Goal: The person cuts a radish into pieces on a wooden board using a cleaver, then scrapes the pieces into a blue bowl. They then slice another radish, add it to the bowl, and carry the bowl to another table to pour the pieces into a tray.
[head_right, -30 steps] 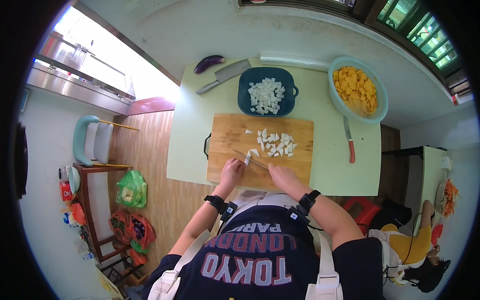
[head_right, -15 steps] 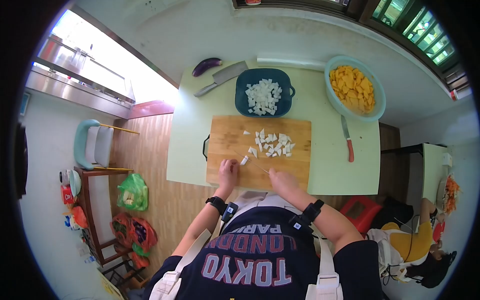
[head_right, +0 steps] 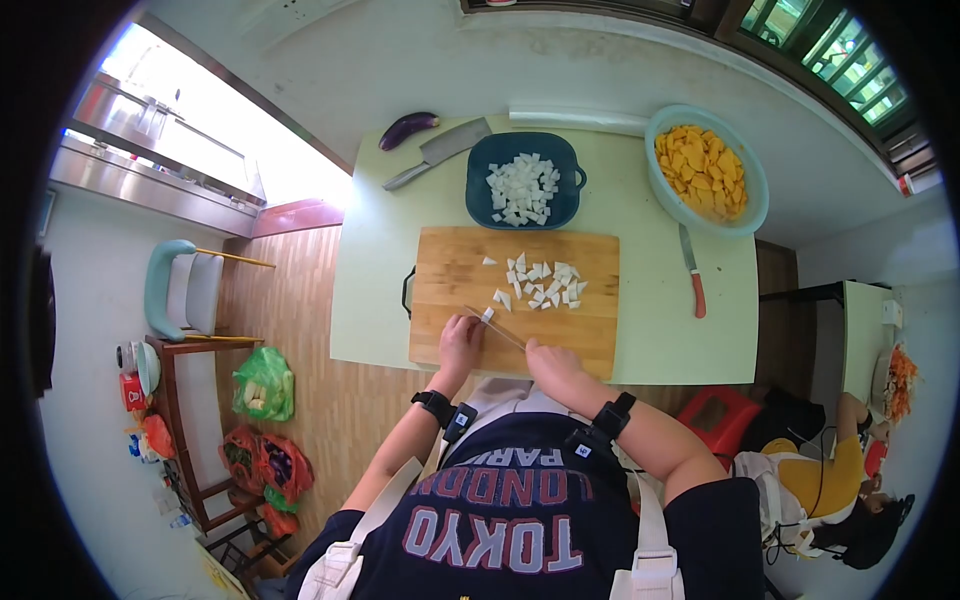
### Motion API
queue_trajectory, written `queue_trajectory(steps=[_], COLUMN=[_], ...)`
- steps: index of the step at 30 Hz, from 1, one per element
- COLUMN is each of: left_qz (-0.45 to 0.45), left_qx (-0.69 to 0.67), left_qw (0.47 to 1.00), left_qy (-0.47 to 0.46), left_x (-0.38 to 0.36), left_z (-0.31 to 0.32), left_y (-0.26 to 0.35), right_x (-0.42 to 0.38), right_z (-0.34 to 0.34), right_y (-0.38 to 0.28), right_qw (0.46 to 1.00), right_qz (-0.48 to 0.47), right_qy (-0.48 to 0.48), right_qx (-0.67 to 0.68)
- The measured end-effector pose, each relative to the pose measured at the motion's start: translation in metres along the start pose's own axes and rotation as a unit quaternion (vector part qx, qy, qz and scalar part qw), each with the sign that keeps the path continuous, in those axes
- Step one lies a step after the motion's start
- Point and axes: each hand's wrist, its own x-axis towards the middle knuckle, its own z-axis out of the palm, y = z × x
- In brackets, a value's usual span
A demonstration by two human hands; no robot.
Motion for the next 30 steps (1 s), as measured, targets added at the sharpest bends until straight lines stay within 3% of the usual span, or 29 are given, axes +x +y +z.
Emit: queue_trajectory(steps=[12, 14, 15, 17, 18, 20, 21, 24, 28, 30], left_qz=[-0.013, -0.102, -0.098, 0.038, 0.042, 0.169, 0.192, 0.192, 0.211, 0.125], left_qx=[0.01, -0.034, -0.035, -0.006, -0.008, 0.069, 0.098, 0.153, 0.113, 0.059], left_qw=[0.998, 0.993, 0.993, 0.999, 0.998, 0.979, 0.97, 0.958, 0.962, 0.989], left_qy=[-0.057, -0.045, -0.048, -0.034, -0.035, -0.09, -0.112, -0.147, -0.131, -0.057], left_x=[0.004, 0.013, 0.018, 0.035, 0.043, 0.056, 0.06, 0.062, 0.064, 0.07], left_z=[-0.001, -0.004, -0.004, 0.001, 0.005, 0.013, 0.018, 0.026, 0.02, 0.012], left_y=[-0.001, 0.009, 0.011, 0.016, 0.019, 0.028, 0.027, 0.023, 0.012, 0.003], right_x=[0.031, 0.028, 0.022, 0.01, 0.005, -0.002, -0.008, -0.021, -0.032, -0.04], right_z=[0.045, 0.036, 0.038, 0.04, 0.039, 0.034, 0.025, 0.015, 0.018, 0.015], right_y=[0.033, 0.037, 0.038, 0.044, 0.046, 0.052, 0.053, 0.061, 0.063, 0.059], right_qw=[0.995, 0.994, 0.988, 0.98, 0.971, 0.959, 0.964, 0.97, 0.98, 0.983], right_qz=[-0.012, -0.013, -0.006, 0.006, 0.031, 0.057, 0.079, 0.107, 0.104, 0.08], right_qy=[0.032, 0.041, 0.071, 0.105, 0.13, 0.159, 0.141, 0.125, 0.091, 0.073], right_qx=[0.094, 0.104, 0.138, 0.171, 0.2, 0.229, 0.212, 0.176, 0.143, 0.148])
